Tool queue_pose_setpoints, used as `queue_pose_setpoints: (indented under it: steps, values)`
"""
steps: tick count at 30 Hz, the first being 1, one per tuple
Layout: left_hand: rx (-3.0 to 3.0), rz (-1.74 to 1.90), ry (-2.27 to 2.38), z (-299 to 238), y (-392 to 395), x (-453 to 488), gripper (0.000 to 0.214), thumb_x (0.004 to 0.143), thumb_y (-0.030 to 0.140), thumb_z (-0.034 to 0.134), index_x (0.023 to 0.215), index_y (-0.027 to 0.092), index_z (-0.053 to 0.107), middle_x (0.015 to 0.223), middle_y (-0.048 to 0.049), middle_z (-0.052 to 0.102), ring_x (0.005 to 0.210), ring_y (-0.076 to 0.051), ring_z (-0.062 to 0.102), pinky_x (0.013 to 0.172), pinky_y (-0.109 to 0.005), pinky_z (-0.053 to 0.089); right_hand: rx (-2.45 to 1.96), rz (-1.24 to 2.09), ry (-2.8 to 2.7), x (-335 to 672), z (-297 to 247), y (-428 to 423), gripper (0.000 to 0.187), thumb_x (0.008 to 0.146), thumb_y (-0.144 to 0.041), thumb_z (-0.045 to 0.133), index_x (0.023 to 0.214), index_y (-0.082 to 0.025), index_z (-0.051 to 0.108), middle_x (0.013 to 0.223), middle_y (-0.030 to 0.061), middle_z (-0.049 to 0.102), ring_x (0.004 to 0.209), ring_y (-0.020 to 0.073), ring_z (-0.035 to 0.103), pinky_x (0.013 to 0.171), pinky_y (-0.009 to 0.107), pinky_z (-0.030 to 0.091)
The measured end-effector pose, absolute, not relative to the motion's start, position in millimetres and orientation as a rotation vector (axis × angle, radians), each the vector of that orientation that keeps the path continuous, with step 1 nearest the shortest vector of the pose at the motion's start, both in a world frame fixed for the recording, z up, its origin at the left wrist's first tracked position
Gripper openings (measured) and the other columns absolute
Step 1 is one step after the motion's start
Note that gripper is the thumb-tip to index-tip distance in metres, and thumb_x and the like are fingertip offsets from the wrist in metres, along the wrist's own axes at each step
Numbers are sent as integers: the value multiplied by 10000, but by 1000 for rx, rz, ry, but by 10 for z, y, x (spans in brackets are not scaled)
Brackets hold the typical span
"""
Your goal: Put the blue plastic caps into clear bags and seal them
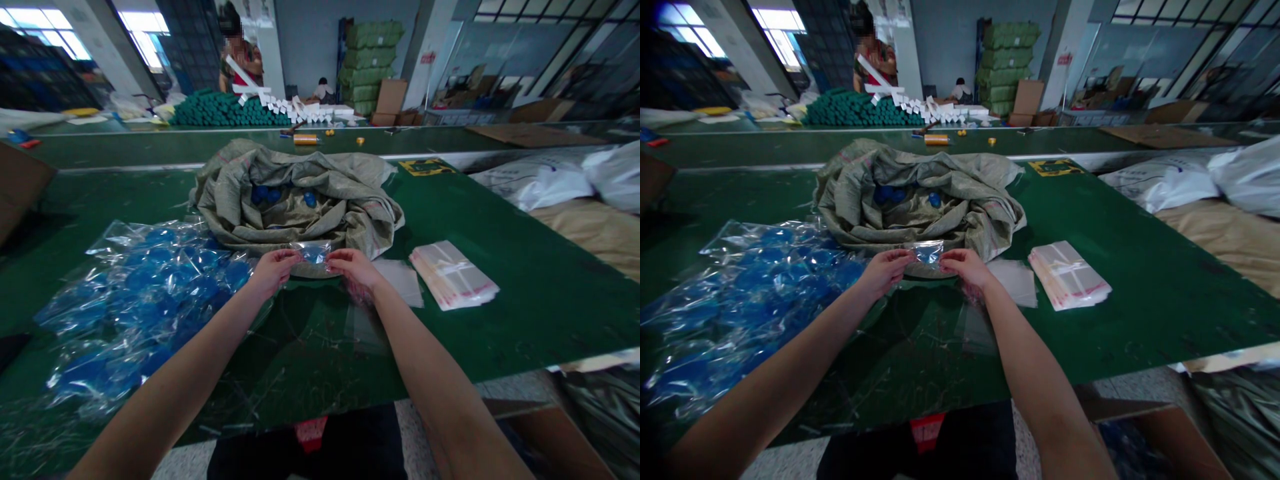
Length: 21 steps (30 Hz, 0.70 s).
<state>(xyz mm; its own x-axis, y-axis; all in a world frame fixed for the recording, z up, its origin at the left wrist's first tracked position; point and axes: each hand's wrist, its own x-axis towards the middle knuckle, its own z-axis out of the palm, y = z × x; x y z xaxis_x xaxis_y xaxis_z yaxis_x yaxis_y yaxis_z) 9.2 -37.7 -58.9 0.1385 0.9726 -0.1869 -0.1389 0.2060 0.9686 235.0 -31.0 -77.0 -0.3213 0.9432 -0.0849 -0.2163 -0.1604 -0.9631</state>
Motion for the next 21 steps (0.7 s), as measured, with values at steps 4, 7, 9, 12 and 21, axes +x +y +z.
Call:
queue_pose_setpoints:
  steps: [4,7,9,12,21]
  values:
    - [1017,1035,1085,-575,-390,89,429,587,346,843,883,108,643,605,35,581,355,6,279,326,-162,200,-956,1642,-1193,2352,-794,-284,249,643,-297,815,810,-154,699,777,18,703,699,117,654,763,286,558]
    - [1022,1028,1087,-585,-394,88,423,597,349,840,888,110,646,614,31,586,357,6,284,329,-163,204,-954,1650,-1159,2349,-788,-287,223,652,-285,803,794,-151,694,745,10,691,685,112,647,742,269,550]
    - [1027,1032,1094,-595,-392,91,416,607,353,836,890,114,648,591,39,570,356,2,284,331,-164,205,-933,1663,-1141,2347,-774,-298,219,646,-274,804,792,-151,697,738,9,688,686,111,644,748,268,546]
    - [1033,1039,1111,-601,-386,99,404,617,356,830,886,116,649,578,42,562,356,-1,288,332,-164,202,-904,1673,-1152,2346,-765,-308,252,648,-308,810,819,-153,710,748,12,697,698,114,645,745,264,541]
    - [1043,1034,1042,-572,-450,115,426,605,386,842,870,135,621,793,-23,682,363,15,301,325,-153,207,-937,1528,-1212,2349,-846,-248,283,623,-393,828,756,-180,699,695,-8,691,658,118,631,700,259,507]
